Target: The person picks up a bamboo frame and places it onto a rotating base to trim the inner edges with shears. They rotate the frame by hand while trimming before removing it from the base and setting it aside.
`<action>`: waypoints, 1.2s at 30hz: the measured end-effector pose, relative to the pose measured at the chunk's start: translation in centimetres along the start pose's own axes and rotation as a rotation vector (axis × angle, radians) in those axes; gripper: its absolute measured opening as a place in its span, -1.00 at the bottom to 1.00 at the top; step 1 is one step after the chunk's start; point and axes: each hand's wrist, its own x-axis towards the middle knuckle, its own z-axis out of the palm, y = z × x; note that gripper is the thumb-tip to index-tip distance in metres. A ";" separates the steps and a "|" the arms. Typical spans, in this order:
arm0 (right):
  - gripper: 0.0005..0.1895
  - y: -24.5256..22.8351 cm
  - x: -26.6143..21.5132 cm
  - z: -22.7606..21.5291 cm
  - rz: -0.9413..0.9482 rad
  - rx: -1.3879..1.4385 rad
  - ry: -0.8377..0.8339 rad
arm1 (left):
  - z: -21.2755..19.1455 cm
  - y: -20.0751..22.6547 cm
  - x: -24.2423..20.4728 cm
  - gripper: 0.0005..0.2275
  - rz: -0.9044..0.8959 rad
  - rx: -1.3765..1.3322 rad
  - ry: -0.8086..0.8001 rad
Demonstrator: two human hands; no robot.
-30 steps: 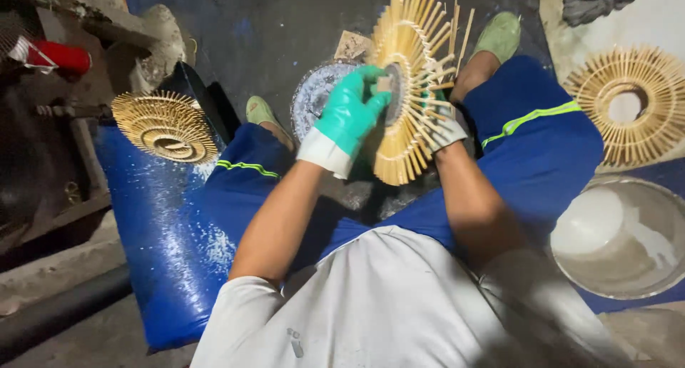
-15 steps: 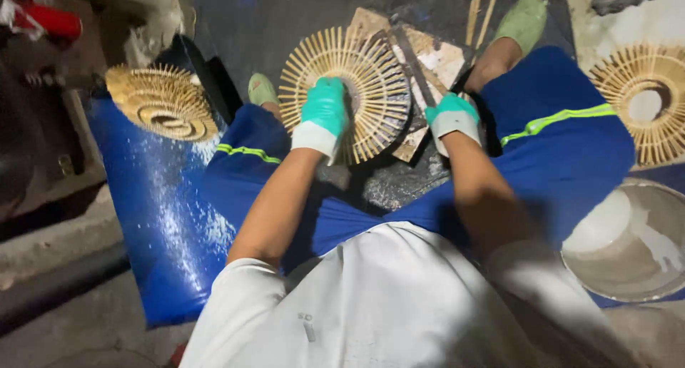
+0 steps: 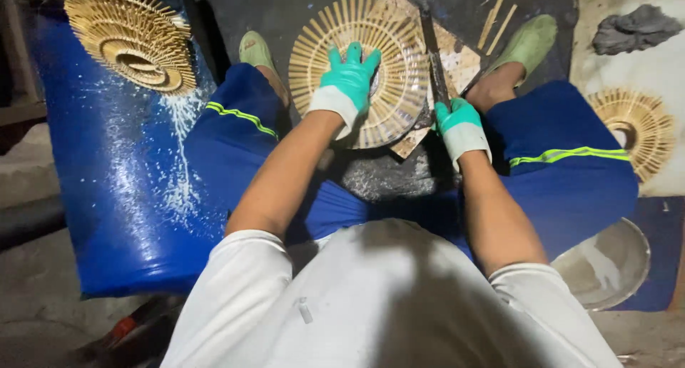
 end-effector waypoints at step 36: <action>-0.54 0.6 -10.3 -3.6 0.338 0.948 -0.154 | 1.0 2.3 1.9 -0.58 0.001 -0.003 -0.007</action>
